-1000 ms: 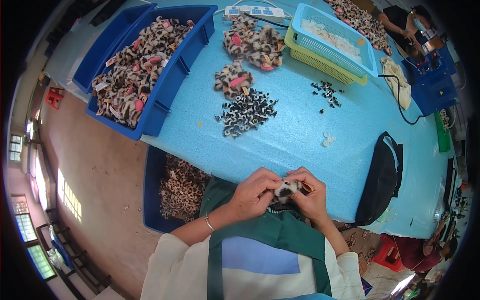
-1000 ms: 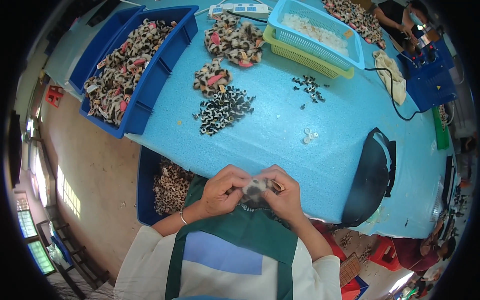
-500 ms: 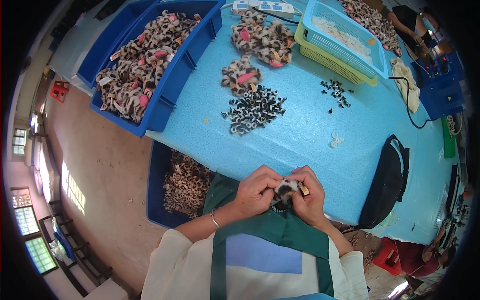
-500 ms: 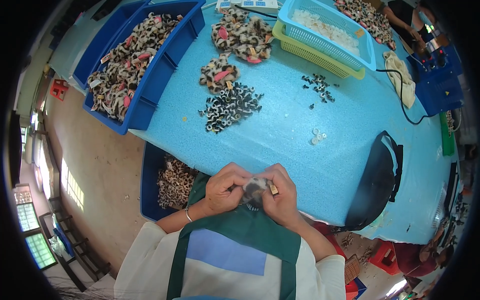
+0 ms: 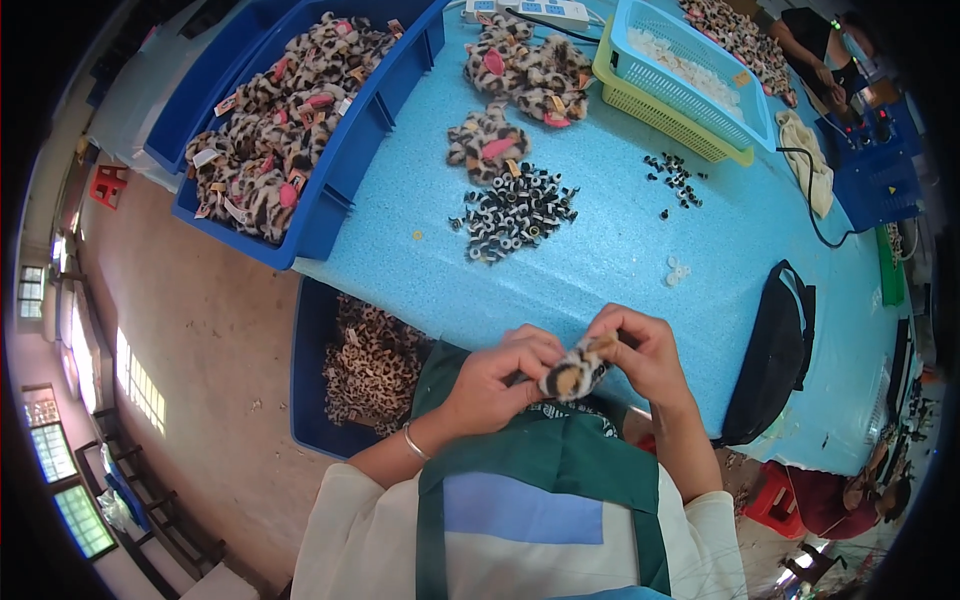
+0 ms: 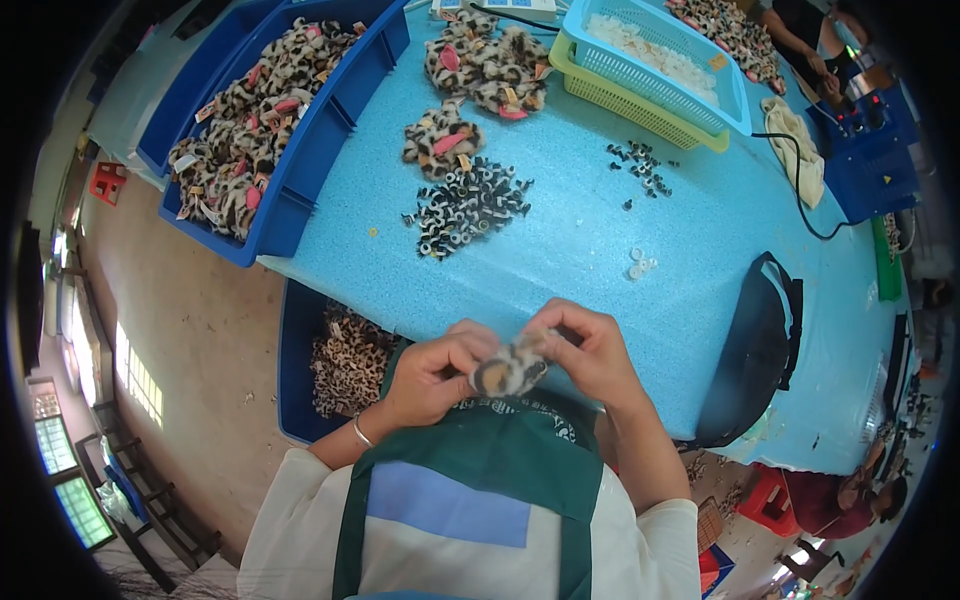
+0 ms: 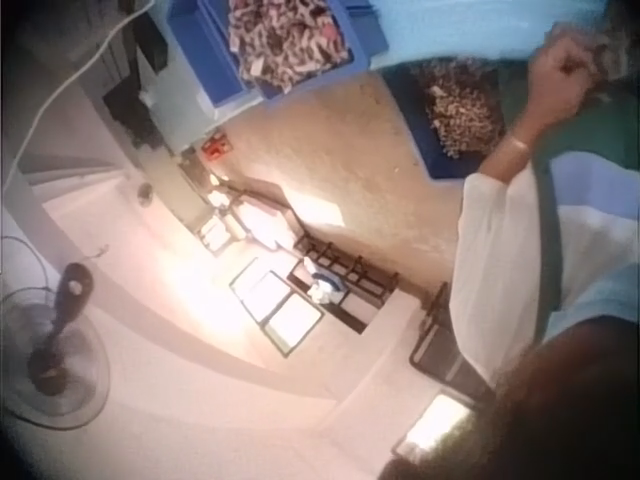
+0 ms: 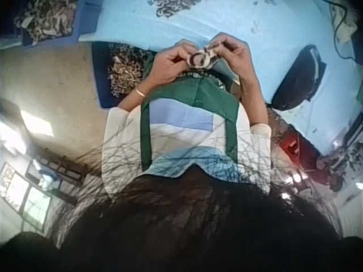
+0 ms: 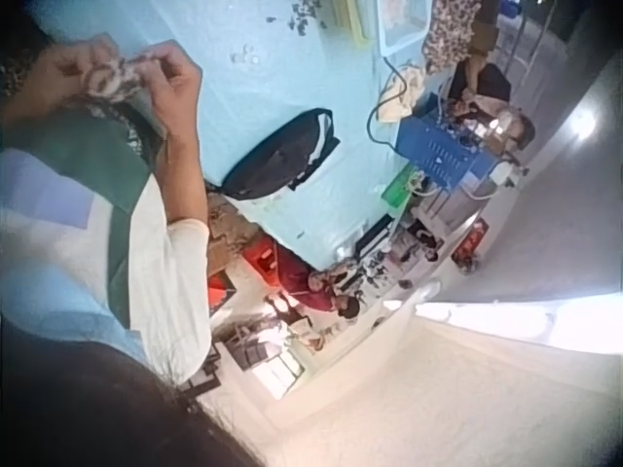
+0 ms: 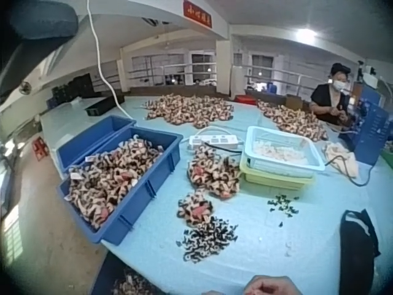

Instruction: Manually attaching plastic components to small leopard-print fabric pieces at a production table.

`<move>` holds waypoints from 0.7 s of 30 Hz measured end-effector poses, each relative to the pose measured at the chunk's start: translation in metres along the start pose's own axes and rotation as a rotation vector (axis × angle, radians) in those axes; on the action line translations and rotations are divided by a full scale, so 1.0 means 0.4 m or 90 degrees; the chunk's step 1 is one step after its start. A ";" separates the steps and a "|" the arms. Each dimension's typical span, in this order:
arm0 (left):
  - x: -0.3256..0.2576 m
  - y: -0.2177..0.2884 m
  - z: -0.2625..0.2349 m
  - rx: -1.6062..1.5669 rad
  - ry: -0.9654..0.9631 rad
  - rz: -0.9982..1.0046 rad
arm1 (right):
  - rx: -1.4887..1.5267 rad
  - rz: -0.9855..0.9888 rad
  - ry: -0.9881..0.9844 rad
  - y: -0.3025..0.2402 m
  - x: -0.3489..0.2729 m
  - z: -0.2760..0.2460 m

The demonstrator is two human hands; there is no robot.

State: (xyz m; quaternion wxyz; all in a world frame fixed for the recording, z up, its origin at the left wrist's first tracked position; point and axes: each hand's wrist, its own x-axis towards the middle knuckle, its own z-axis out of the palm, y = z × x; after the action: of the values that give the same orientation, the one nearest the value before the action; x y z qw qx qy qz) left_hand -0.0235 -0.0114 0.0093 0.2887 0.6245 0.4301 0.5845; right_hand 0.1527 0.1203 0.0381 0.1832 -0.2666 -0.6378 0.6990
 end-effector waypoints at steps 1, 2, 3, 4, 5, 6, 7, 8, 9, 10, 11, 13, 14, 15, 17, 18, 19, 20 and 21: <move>-0.009 0.010 0.005 -0.272 0.036 -0.205 | 0.033 0.010 0.001 0.002 0.014 0.010; -0.015 0.019 0.007 -0.544 0.074 -0.410 | 0.067 0.019 0.001 0.002 0.028 0.018; -0.011 0.026 -0.005 -0.608 0.040 -0.435 | 0.077 0.044 0.006 -0.004 0.042 0.025; -0.011 0.023 -0.007 -0.605 0.041 -0.435 | 0.079 0.042 0.005 -0.008 0.053 0.031; -0.011 0.017 -0.005 -0.686 0.081 -0.454 | 0.060 0.049 0.011 -0.011 0.062 0.036; -0.010 0.015 -0.002 -0.767 0.124 -0.471 | 0.040 0.057 0.016 -0.016 0.068 0.043; -0.006 0.030 -0.002 -0.724 0.107 -0.458 | 0.053 0.068 0.019 -0.022 0.070 0.052; -0.007 0.031 -0.006 -0.721 0.109 -0.457 | 0.054 0.066 0.016 -0.023 0.078 0.058; -0.007 0.030 -0.008 -0.703 0.131 -0.489 | 0.040 0.044 0.017 -0.025 0.087 0.061; -0.008 0.029 -0.009 -0.685 0.151 -0.521 | 0.025 0.022 0.019 -0.027 0.096 0.065; -0.011 0.024 -0.005 -0.702 0.172 -0.501 | -0.047 -0.010 0.065 -0.028 0.101 0.072; -0.015 0.028 -0.003 -0.683 0.216 -0.483 | -0.250 -0.180 0.156 -0.053 0.094 0.079; -0.017 0.030 0.000 -0.668 0.252 -0.471 | -0.450 -0.348 0.256 -0.067 0.081 0.081; -0.019 0.024 0.003 -0.668 0.256 -0.464 | -0.409 -0.340 0.244 -0.071 0.053 0.077; -0.018 0.020 0.013 -0.604 0.281 -0.408 | -0.455 -0.377 0.213 -0.076 0.010 0.089; -0.013 0.021 0.018 -0.604 0.279 -0.406 | -0.500 -0.407 0.183 -0.075 -0.001 0.093; -0.008 0.023 0.024 -0.560 0.284 -0.387 | -0.501 -0.409 0.184 -0.071 -0.002 0.101; -0.006 0.024 0.027 -0.517 0.289 -0.368 | -0.524 -0.412 0.178 -0.062 0.001 0.114; -0.007 0.023 0.031 -0.519 0.285 -0.368 | -0.548 -0.414 0.175 -0.057 0.001 0.121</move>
State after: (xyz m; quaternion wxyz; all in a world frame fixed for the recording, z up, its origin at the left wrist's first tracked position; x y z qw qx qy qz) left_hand -0.0095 -0.0165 0.0142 0.5573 0.1787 0.3738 0.7196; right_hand 0.1214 0.0848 0.0626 0.3454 -0.1955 -0.8854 0.2420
